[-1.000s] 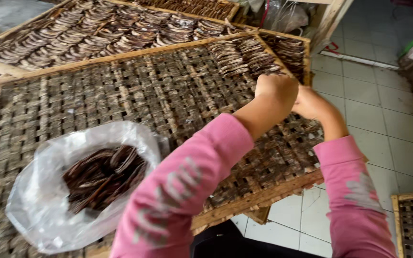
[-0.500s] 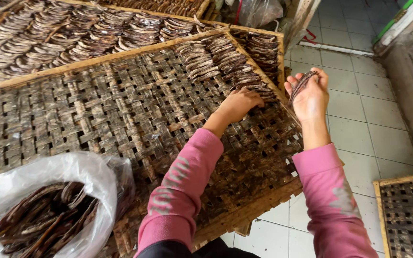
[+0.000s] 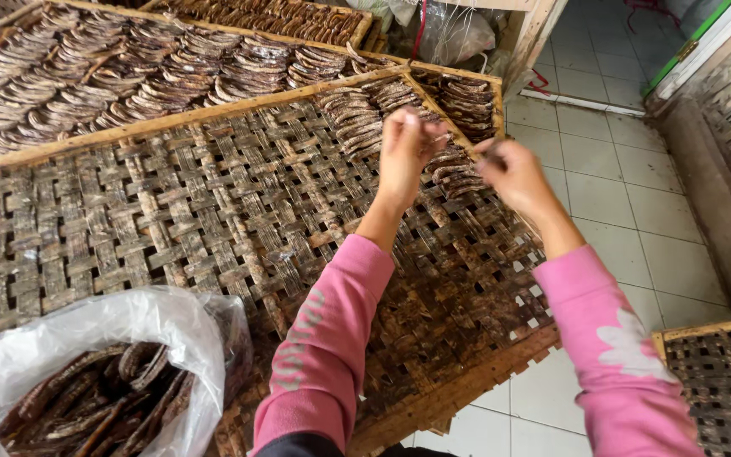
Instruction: The person picks up dried fish from a woven tray by hand and places them into a plastic bag.
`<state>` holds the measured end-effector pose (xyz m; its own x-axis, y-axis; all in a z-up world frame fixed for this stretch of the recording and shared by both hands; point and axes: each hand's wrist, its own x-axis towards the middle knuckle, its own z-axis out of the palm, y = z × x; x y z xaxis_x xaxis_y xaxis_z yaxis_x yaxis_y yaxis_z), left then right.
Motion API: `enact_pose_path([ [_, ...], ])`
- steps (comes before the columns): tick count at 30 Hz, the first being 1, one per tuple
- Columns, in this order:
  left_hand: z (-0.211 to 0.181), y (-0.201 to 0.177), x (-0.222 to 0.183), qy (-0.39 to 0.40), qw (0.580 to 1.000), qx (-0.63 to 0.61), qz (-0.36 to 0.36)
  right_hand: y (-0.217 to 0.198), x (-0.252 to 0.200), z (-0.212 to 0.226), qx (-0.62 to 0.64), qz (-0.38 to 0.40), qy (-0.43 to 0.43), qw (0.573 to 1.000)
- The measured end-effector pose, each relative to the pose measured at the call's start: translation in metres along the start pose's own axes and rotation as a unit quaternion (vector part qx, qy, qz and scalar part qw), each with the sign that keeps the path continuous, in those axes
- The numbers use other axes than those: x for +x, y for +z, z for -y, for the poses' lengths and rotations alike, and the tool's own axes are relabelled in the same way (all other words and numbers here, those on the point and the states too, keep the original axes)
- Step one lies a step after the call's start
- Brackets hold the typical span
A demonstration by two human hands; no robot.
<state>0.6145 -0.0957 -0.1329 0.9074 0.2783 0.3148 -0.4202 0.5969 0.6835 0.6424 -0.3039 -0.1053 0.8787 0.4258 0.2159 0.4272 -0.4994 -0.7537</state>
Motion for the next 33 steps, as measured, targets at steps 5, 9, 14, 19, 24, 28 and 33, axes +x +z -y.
enact_pose_path([
  [5,-0.007,-0.009,0.0,0.041,0.985,0.169,-0.007,0.031,-0.016,0.03,-0.229,0.116,-0.026,0.966],
  [9,0.008,-0.014,0.013,0.047,0.875,0.463,0.134,0.029,-0.011,0.015,-0.151,0.05,-0.1,0.982],
  [14,0.033,-0.015,0.022,0.167,0.707,0.627,0.28,-0.011,0.002,-0.022,0.364,-0.137,-0.065,0.919],
  [19,0.034,-0.01,0.009,0.066,0.77,0.581,0.254,-0.013,0.003,-0.058,0.617,-0.137,0.001,0.775],
  [24,0.043,-0.003,0.01,0.154,0.716,0.507,0.455,-0.007,0.01,-0.087,0.562,-0.144,-0.001,0.814],
  [28,0.069,-0.002,0.011,0.044,0.624,0.58,0.522,-0.008,0.01,-0.099,0.551,-0.161,-0.008,0.819],
  [33,0.074,-0.012,0.018,0.014,0.634,0.583,0.507,-0.005,0.01,-0.098,0.56,-0.166,0.008,0.812],
])
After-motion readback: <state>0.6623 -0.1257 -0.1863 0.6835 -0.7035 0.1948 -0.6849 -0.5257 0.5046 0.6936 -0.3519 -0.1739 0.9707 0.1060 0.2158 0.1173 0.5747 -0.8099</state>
